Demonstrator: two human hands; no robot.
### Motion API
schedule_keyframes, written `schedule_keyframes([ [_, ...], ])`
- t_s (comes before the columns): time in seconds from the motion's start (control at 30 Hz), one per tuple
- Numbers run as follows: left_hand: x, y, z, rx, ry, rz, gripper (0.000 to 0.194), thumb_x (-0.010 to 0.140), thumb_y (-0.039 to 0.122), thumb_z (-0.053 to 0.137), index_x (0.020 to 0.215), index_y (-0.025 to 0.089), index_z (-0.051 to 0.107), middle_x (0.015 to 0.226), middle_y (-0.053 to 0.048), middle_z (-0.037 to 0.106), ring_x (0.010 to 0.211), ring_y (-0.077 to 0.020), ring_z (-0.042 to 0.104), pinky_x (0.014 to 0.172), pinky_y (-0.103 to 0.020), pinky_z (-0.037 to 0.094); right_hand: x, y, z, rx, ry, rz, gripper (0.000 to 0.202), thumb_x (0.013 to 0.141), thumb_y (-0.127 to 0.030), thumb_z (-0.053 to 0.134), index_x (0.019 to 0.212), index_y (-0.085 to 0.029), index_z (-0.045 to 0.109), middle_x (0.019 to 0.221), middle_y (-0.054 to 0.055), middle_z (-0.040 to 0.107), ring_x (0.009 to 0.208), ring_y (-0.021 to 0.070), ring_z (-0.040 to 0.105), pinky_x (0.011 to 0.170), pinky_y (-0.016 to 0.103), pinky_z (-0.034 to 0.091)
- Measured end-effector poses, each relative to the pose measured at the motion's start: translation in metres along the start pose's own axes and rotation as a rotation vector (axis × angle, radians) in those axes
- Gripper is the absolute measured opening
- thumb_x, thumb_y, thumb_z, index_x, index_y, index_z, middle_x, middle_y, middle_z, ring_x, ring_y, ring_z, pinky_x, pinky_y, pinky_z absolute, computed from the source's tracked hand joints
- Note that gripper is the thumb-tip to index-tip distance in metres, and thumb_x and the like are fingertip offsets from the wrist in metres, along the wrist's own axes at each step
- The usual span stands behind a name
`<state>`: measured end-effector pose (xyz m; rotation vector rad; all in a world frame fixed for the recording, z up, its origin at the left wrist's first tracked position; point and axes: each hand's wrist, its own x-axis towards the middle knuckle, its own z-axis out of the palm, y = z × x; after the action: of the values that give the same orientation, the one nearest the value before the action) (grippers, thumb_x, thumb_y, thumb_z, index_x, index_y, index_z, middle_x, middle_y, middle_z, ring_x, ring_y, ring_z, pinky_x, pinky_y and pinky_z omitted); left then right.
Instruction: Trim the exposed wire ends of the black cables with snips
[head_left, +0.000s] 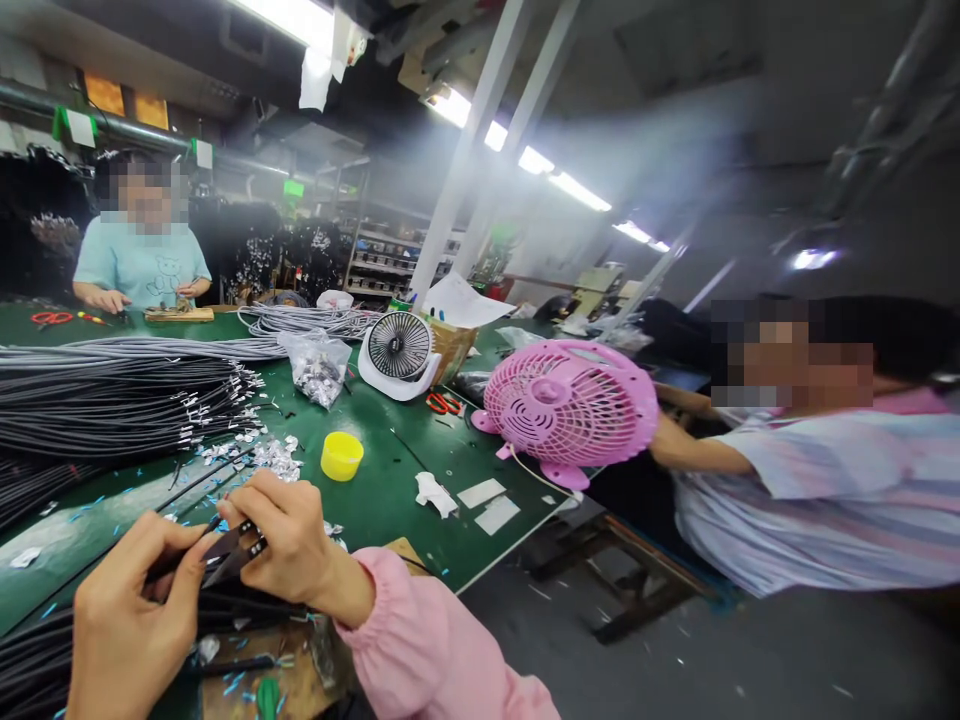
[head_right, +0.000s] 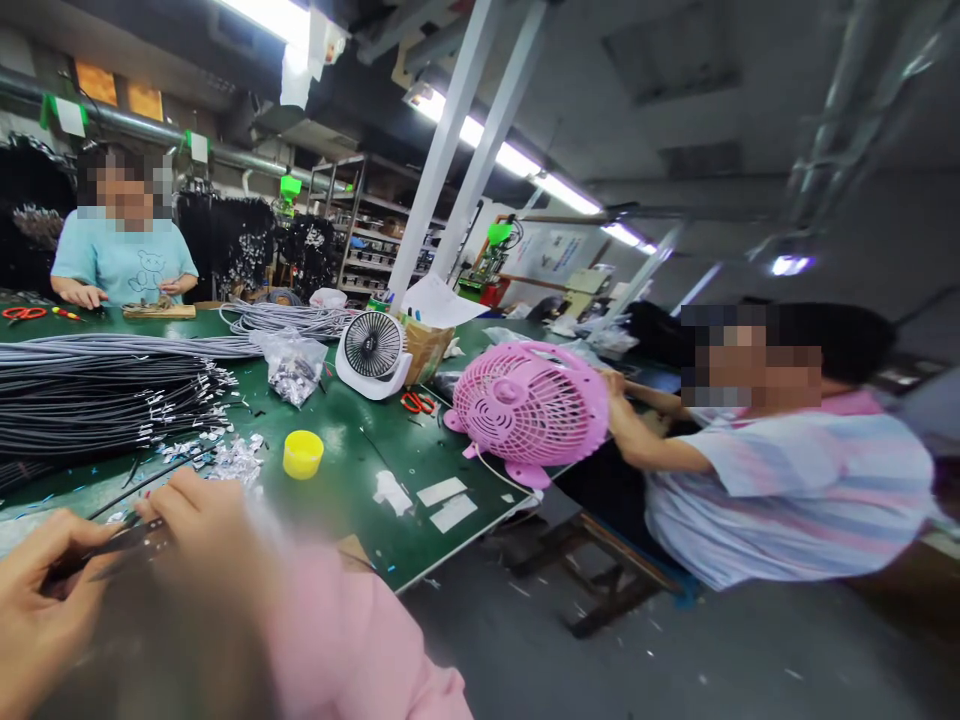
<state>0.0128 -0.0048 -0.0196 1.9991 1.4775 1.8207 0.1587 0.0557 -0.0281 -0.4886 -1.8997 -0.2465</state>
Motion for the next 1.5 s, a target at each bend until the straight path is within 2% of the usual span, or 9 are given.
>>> schedule_keyframes([
  [0.1,-0.005,-0.002,-0.001,0.012,0.037,-0.015,0.029,0.087,0.04,0.065,0.063,0.025,0.061,0.051,0.008,0.052,0.04,-0.0087,0.046,0.037,-0.018,0.035,0.008,0.008,-0.009,0.027,0.038,0.082,0.026,0.095,-0.017,0.048,0.073,-0.02,0.06,0.062,-0.001,0.056,0.053,0.0118,0.048,0.047,0.023,0.036],
  [0.23,-0.006,-0.002,-0.003,0.001,0.087,-0.005,0.028,0.086,0.041,0.067,0.063,0.025,0.062,0.052,0.009,0.052,0.041,-0.0079,0.047,0.039,-0.017,0.037,0.019,0.011,-0.016,0.112,0.069,0.489,0.034,0.101,-0.023,0.048,0.068,-0.02,0.057,0.064,-0.001,0.053,0.058,0.013,0.049,0.054,0.023,0.041],
  [0.47,-0.005,0.002,-0.004,-0.015,0.065,-0.072,0.031,0.084,0.045,0.068,0.06,0.025,0.062,0.051,0.009,0.051,0.04,-0.0082,0.045,0.038,-0.018,0.037,0.02,-0.006,-0.01,0.494,-0.2,0.483,0.037,0.096,-0.046,0.065,0.071,-0.019,0.061,0.07,0.0,0.058,0.063,0.0126,0.052,0.06,0.024,0.047],
  [0.87,0.015,0.013,-0.005,-0.031,-0.069,0.012,0.049,0.091,0.052,0.06,0.052,0.024,0.064,0.045,0.006,0.057,0.036,-0.0089,0.054,0.039,-0.014,0.043,0.01,0.003,-0.001,1.2,-0.381,0.975,0.05,0.076,-0.064,0.079,0.068,-0.021,0.056,0.054,-0.007,0.039,0.049,0.0089,0.035,0.045,0.022,0.028],
  [0.97,0.017,0.013,-0.005,-0.037,-0.101,-0.007,0.05,0.09,0.049,0.058,0.048,0.024,0.06,0.043,0.006,0.054,0.035,-0.0085,0.053,0.038,-0.014,0.041,0.011,0.0,-0.003,1.095,-0.375,0.905,0.043,0.085,-0.057,0.071,0.069,-0.021,0.053,0.055,-0.007,0.04,0.049,0.0092,0.037,0.046,0.022,0.032],
  [1.1,0.014,0.01,-0.007,0.009,-0.096,-0.076,0.046,0.085,0.052,0.059,0.048,0.024,0.062,0.044,0.006,0.057,0.035,-0.0103,0.054,0.037,-0.016,0.042,0.009,-0.002,-0.009,0.551,-0.169,0.419,0.008,0.081,-0.017,0.057,0.074,-0.02,0.058,0.071,0.0,0.057,0.06,0.0122,0.051,0.056,0.023,0.042],
  [1.17,0.012,0.008,-0.008,0.016,-0.095,-0.085,0.046,0.084,0.052,0.057,0.048,0.024,0.062,0.043,0.005,0.057,0.036,-0.0112,0.054,0.037,-0.017,0.042,0.008,0.002,-0.013,0.344,-0.092,0.247,0.016,0.072,-0.007,0.053,0.077,-0.02,0.061,0.074,0.001,0.061,0.061,0.0129,0.055,0.055,0.023,0.043],
  [1.33,0.013,0.008,-0.011,0.035,-0.122,-0.2,0.06,0.084,0.068,0.054,0.043,0.023,0.056,0.04,0.005,0.051,0.035,-0.011,0.047,0.037,-0.019,0.038,0.008,0.013,-0.018,0.151,0.142,0.385,0.02,0.086,-0.006,0.05,0.082,-0.02,0.063,0.074,0.002,0.062,0.066,0.0153,0.06,0.061,0.025,0.051],
  [1.5,0.018,0.013,-0.01,0.052,-0.192,-0.272,0.074,0.079,0.086,0.043,0.04,0.023,0.046,0.038,0.004,0.042,0.033,-0.0106,0.038,0.032,-0.021,0.03,0.001,0.006,-0.006,0.354,-0.047,0.12,0.019,0.088,-0.008,0.059,0.099,-0.02,0.07,0.093,0.006,0.073,0.074,0.0152,0.067,0.067,0.025,0.057],
])
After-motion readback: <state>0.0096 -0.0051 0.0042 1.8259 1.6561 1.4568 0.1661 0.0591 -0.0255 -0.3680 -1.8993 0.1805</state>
